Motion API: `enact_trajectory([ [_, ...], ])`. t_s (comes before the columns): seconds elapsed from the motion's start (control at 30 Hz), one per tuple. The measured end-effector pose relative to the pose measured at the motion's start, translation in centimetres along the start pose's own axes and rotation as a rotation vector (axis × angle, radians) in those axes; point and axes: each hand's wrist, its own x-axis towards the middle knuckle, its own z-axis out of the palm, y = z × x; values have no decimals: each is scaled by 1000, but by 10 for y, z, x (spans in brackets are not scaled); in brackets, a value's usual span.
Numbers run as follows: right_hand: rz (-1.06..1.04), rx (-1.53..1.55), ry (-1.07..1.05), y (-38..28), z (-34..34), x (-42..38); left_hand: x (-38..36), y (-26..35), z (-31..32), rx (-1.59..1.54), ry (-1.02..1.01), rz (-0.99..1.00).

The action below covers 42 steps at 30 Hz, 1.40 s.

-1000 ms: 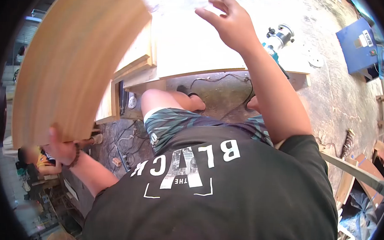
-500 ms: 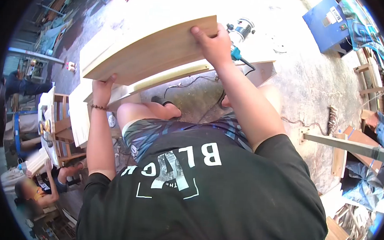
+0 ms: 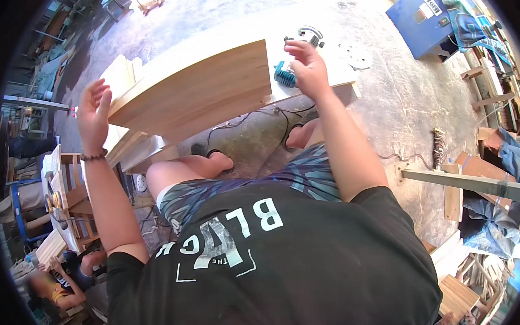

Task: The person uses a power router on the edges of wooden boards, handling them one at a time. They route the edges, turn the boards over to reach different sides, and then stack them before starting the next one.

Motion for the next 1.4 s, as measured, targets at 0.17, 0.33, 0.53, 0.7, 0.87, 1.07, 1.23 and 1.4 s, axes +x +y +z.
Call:
enact_trajectory([
  [0.17,-248,-1089,-127,12,-68,30,47,66,49,167,-323,108],
  [0.33,-642,-1446,-664,17,-59,55,62,69,106,222,-446,20],
  [0.53,-730,-1516,-799,39,-52,82,67,72,110,298,-413,-95],
  [0.7,-769,-1429,-801,43,-60,89,63,75,111,290,-367,-98],
  [0.87,-744,-1150,-342,1,-74,38,58,81,111,259,-357,-96],
  [1.07,-536,-487,113,-55,-54,-59,59,77,112,236,-329,-86],
  [1.23,-103,694,187,-98,-31,-88,62,71,112,207,-365,-109],
  [1.4,-55,1018,-101,-104,-25,-85,57,66,111,179,-300,-32],
])
